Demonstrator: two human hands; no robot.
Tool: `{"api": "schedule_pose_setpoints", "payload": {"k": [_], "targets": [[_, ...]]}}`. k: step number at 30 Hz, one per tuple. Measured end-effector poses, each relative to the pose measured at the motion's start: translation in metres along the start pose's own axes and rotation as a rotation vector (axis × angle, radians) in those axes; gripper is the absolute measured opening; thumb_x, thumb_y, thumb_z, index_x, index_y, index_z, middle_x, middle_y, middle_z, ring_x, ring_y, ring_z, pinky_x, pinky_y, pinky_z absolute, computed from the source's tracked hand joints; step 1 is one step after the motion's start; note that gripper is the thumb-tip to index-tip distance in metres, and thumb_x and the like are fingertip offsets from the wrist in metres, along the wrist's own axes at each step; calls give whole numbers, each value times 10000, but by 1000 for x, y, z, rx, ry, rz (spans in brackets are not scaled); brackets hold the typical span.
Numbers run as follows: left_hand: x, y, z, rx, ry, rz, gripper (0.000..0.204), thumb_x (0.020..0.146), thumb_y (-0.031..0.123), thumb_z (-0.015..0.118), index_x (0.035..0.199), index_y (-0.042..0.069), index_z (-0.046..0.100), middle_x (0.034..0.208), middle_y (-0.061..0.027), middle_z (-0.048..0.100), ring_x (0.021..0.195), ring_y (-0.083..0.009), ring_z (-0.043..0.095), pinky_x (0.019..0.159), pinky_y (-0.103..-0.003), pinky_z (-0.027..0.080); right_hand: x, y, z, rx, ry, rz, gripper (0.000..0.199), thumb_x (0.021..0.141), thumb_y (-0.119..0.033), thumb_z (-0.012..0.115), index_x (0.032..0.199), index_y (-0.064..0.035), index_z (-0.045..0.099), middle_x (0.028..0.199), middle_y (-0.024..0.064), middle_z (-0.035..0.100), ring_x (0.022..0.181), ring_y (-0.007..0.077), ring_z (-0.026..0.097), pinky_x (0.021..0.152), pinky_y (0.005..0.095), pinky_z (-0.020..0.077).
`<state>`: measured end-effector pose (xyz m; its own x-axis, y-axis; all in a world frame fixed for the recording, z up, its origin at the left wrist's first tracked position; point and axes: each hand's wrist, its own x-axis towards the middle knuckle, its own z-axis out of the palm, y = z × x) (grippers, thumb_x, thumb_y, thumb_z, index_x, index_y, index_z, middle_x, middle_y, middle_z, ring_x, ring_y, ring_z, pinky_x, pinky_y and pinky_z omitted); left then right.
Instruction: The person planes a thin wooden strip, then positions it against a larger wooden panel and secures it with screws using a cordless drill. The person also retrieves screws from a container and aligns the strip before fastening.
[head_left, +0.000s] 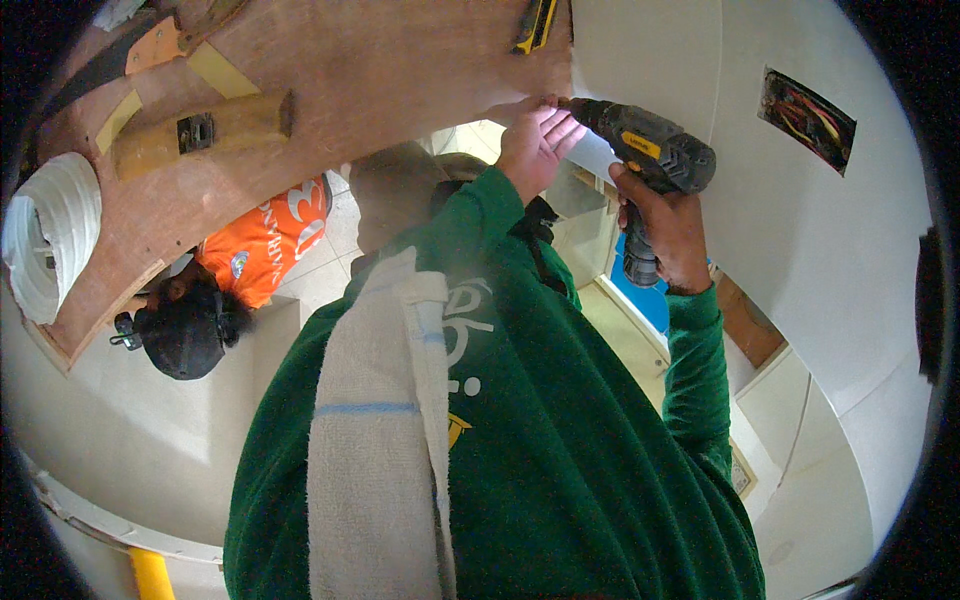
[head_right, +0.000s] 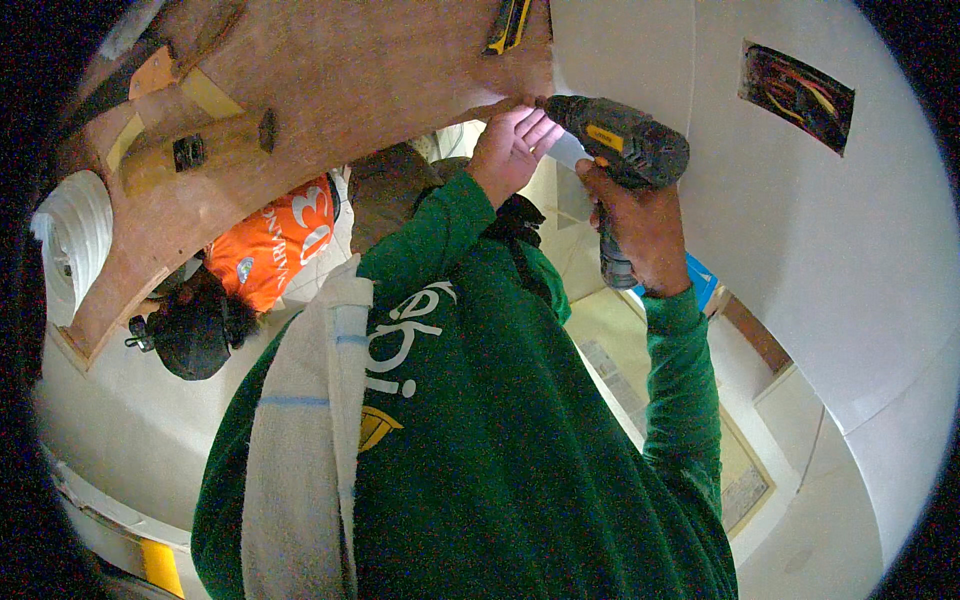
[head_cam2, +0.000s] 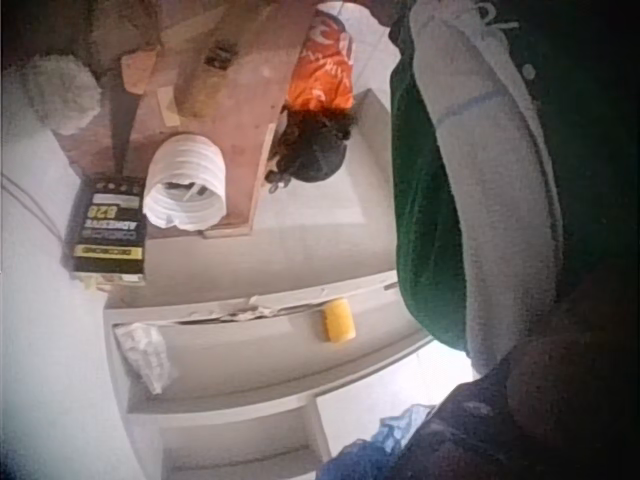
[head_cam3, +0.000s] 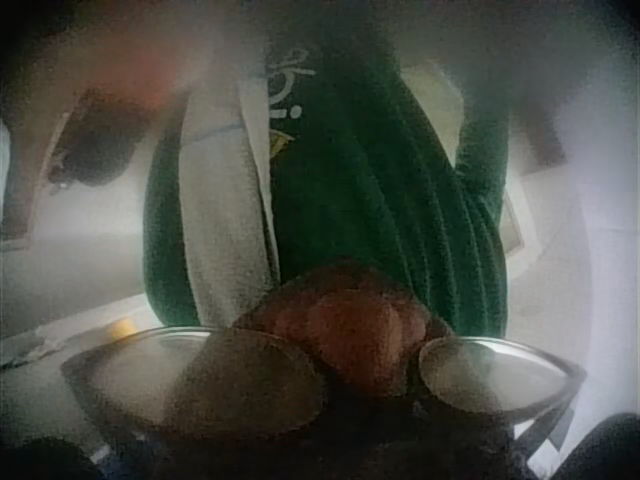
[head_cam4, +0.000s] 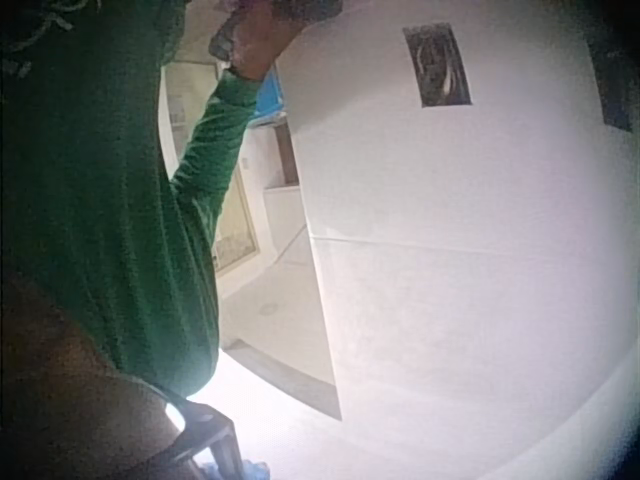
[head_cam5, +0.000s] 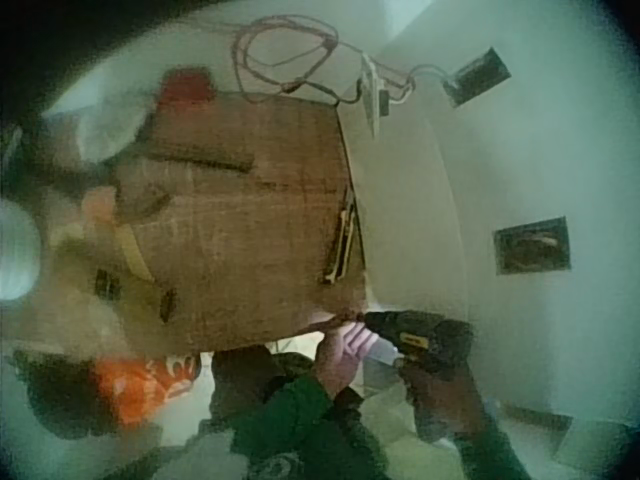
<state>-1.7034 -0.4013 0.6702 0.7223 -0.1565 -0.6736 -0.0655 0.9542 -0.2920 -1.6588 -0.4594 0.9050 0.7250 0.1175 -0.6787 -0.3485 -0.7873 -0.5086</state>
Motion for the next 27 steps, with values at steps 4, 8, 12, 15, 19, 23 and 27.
{"api": "schedule_pose_setpoints", "payload": {"k": [4,8,12,15,19,23,27], "targets": [[3,-3,-3,-47,39,-12,312,1124,165,604,1382,-4,559,1450,-158,599,1392,-341,632,1229,-539,552,-2,1,0,-20,13,-9,266,992,-213,852,1154,-43,726,834,13,685,626,126,610,591,313,492],[4,-3,-3,-45,36,-17,254,1142,176,622,1350,33,600,1425,-162,606,1387,-344,628,1216,-553,568,-2,1,2,23,19,-36,295,993,-245,857,1149,-29,729,812,15,681,622,123,631,578,312,531],[2,-2,1,-51,58,-18,242,1139,186,635,1330,38,614,1404,-153,627,1379,-339,634,1212,-542,571,-2,-1,2,-24,32,11,274,979,-202,867,1155,-43,731,811,14,677,615,129,615,582,309,500],[-2,-2,5,-29,40,3,259,1136,186,641,1346,38,607,1402,-155,630,1367,-341,643,1210,-529,572,-2,-2,1,-17,30,2,283,975,-200,870,1165,-39,735,811,18,677,619,129,616,582,308,502],[-3,0,8,-31,66,-9,255,1142,196,629,1340,35,614,1421,-163,624,1369,-341,648,1209,-522,570,-3,-3,1,2,25,-24,292,976,-199,868,1181,-34,739,814,24,679,623,131,616,586,309,504],[-6,-1,11,-32,59,5,289,1148,213,613,1366,24,617,1383,-159,651,1349,-334,668,1197,-520,578,-2,-4,0,-27,21,-31,284,981,-204,864,1171,-31,742,815,26,679,623,133,615,588,315,504],[-16,7,0,133,-53,-21,329,1111,254,692,1342,22,659,1249,-143,707,1231,-325,729,1151,-510,603,-2,-4,-3,-78,3,-23,273,999,-228,848,1160,-37,737,832,20,690,633,126,627,575,321,515]]}}
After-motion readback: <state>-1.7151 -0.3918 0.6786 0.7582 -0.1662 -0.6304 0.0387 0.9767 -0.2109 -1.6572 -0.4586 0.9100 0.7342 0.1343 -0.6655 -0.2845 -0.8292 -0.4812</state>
